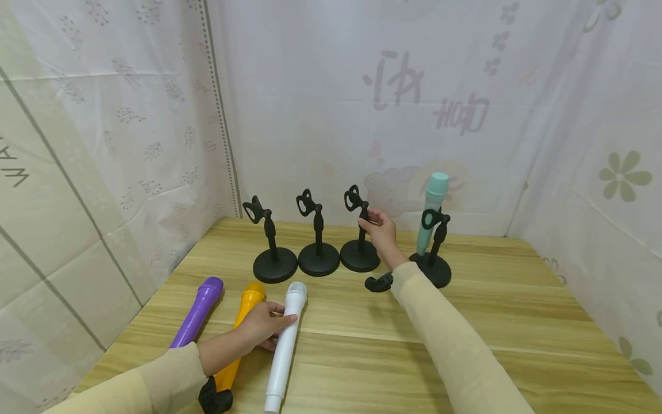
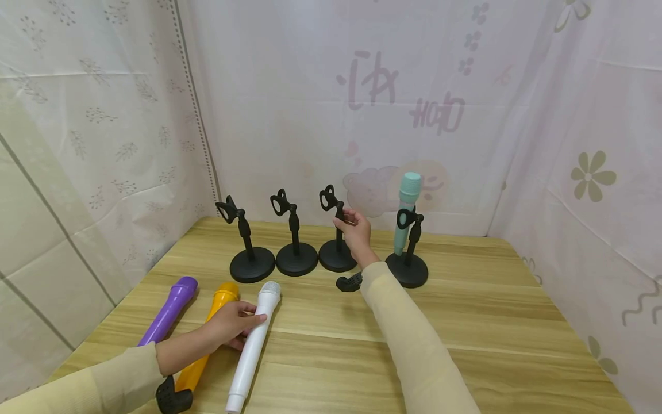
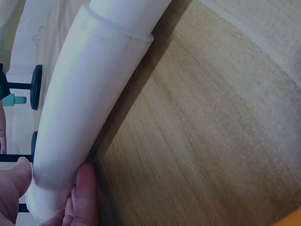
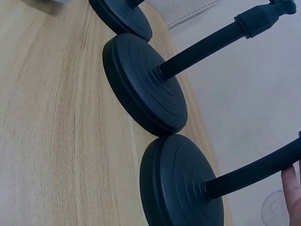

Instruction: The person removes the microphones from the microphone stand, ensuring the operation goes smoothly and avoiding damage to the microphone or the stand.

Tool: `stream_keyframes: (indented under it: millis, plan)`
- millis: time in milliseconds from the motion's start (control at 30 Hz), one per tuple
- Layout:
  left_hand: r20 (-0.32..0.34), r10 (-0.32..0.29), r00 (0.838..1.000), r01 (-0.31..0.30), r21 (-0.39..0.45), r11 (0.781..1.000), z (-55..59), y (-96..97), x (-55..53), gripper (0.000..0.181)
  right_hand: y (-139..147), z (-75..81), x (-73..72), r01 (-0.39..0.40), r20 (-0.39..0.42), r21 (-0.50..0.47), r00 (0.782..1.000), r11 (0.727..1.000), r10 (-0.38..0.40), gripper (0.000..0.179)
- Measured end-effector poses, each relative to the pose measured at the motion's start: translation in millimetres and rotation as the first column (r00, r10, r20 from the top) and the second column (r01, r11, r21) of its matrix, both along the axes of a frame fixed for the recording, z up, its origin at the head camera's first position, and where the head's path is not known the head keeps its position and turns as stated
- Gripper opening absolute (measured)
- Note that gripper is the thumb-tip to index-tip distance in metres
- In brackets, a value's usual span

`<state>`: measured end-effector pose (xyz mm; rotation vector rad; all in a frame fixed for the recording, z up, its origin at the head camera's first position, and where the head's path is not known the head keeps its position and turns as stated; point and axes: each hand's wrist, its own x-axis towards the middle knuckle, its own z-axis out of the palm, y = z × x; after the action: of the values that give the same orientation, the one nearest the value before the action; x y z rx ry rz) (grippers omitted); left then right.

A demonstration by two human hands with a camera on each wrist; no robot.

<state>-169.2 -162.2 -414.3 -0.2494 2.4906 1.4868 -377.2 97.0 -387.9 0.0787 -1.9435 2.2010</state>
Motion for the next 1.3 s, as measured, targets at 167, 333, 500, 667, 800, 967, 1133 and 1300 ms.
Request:
stream_keyframes:
  millis: [167, 333, 500, 667, 800, 967, 1133, 1300]
  plan:
    - [0.008, -0.007, 1.0, 0.007, -0.003, 1.0, 1.8, -0.5, -0.9, 0.051, 1.7, 0.4, 1.5, -0.004, 0.0, 0.016, 1.0, 1.0, 0.004, 0.039]
    - [0.017, 0.0, 1.0, 0.0, -0.012, 1.0, 5.1, -1.0, -2.2, 0.053, 4.5, -0.3, 2.1, -0.002, 0.006, 0.036, 1.0, 0.999, 0.002, 0.038]
    - [0.022, 0.009, 1.0, -0.009, -0.008, 1.0, 9.7, -3.1, -4.5, 0.054, 8.5, -1.3, 2.9, -0.006, -0.002, 0.043, 1.0, 0.999, 0.006, 0.036]
    - [0.016, 0.009, 1.0, -0.009, 0.012, 1.0, 15.5, -6.5, -7.7, 0.056, 13.2, -1.5, 6.4, -0.03, -0.008, 0.056, 1.0, 0.998, 0.03, 0.041]
    - [-0.007, -0.002, 1.0, 0.002, 0.043, 0.999, 22.3, -8.5, -11.3, 0.057, 17.5, -1.7, 10.2, -0.033, -0.019, 0.073, 0.999, 0.997, 0.035, 0.039]
    - [-0.047, 0.001, 0.999, 0.002, 0.05, 0.999, 30.1, -8.3, -16.4, 0.057, 23.6, -3.3, 15.0, -0.034, -0.028, 0.099, 0.999, 0.995, 0.037, 0.037]
    - [-0.083, -0.008, 0.997, 0.016, 0.092, 0.996, 34.8, -1.5, -24.0, 0.055, 32.7, -6.9, 21.2, -0.026, -0.021, 0.125, 0.999, 0.992, 0.029, 0.038]
    - [-0.135, -0.015, 0.991, 0.039, 0.174, 0.984, 38.2, 8.2, -31.1, 0.05, 41.9, -9.0, 30.5, -0.028, -0.016, 0.15, 0.999, 0.988, 0.031, 0.036]
